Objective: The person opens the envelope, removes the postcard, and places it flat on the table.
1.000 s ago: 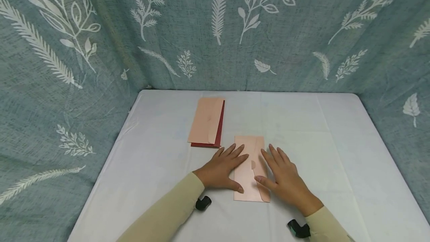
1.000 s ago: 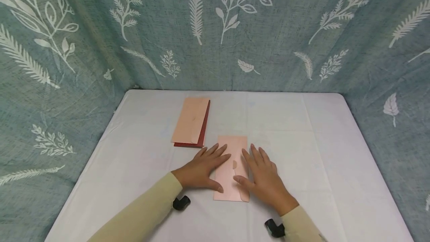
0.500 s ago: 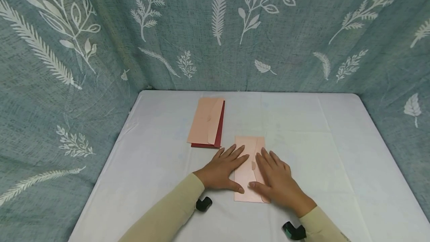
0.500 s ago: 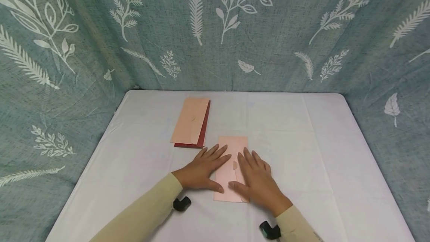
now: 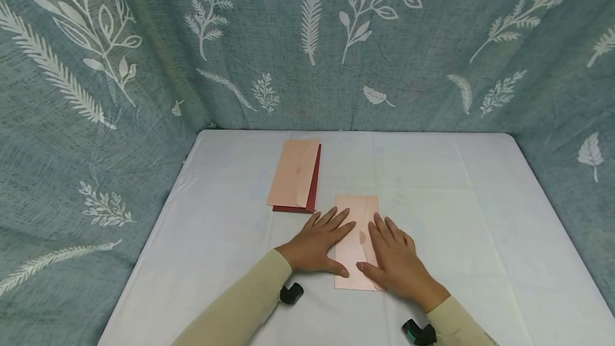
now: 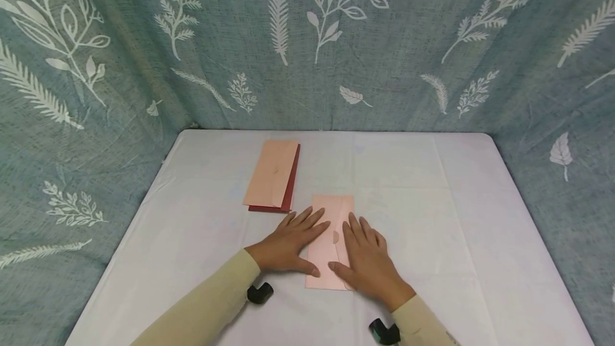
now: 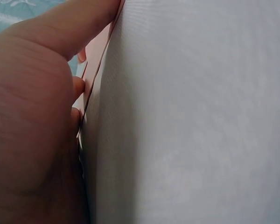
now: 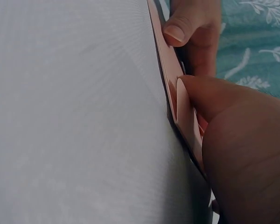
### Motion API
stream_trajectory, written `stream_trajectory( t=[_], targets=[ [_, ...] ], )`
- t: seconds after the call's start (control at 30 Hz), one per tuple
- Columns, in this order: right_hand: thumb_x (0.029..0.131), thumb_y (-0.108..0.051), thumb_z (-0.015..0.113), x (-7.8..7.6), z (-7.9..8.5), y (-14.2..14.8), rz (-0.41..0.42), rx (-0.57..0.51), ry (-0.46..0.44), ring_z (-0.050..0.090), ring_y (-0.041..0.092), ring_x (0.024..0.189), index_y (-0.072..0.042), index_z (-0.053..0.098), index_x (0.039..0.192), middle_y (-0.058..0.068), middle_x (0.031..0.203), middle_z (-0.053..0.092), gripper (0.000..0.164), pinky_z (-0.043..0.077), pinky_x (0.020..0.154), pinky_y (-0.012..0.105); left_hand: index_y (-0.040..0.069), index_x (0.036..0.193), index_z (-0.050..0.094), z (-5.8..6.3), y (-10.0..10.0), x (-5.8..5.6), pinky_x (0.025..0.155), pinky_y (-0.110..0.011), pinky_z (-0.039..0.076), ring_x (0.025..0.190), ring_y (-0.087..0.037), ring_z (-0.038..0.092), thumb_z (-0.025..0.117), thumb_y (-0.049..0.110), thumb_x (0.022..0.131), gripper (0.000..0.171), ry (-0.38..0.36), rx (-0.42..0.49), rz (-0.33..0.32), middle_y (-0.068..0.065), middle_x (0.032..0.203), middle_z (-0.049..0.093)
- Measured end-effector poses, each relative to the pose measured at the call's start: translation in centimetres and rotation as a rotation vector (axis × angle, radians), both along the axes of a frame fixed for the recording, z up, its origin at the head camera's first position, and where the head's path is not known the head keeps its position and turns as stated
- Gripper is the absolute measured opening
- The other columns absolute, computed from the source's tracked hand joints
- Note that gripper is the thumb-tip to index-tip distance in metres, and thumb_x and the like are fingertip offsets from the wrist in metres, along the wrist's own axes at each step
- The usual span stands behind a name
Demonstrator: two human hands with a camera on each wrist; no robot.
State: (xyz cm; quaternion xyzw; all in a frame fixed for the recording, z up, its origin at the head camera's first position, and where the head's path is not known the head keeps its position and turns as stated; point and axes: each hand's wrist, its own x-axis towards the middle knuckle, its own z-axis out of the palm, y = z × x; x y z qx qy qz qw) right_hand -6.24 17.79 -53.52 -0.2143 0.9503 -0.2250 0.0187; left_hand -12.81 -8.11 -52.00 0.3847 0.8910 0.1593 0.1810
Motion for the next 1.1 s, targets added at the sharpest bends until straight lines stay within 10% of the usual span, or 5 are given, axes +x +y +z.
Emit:
stream_trajectory(
  t=[1.1],
  targets=[
    [0.103, -0.043, 0.068, -0.02, 0.18, 0.61, -0.068, -0.083, -0.021, 0.028, 0.041, 0.159, 0.000, 0.035, 0.168, 0.015, 0.175, 0.031, 0.084, 0.028, 0.115, 0.069, 0.023, 0.175, 0.025, 0.17, -0.04, 0.21, 0.129, -0.053, -0.002, 0.165, -0.023, -0.004, 0.082, 0.070, 0.087, 0.116, -0.001, 0.023, 0.012, 0.002, 0.182, 0.003]
  ],
)
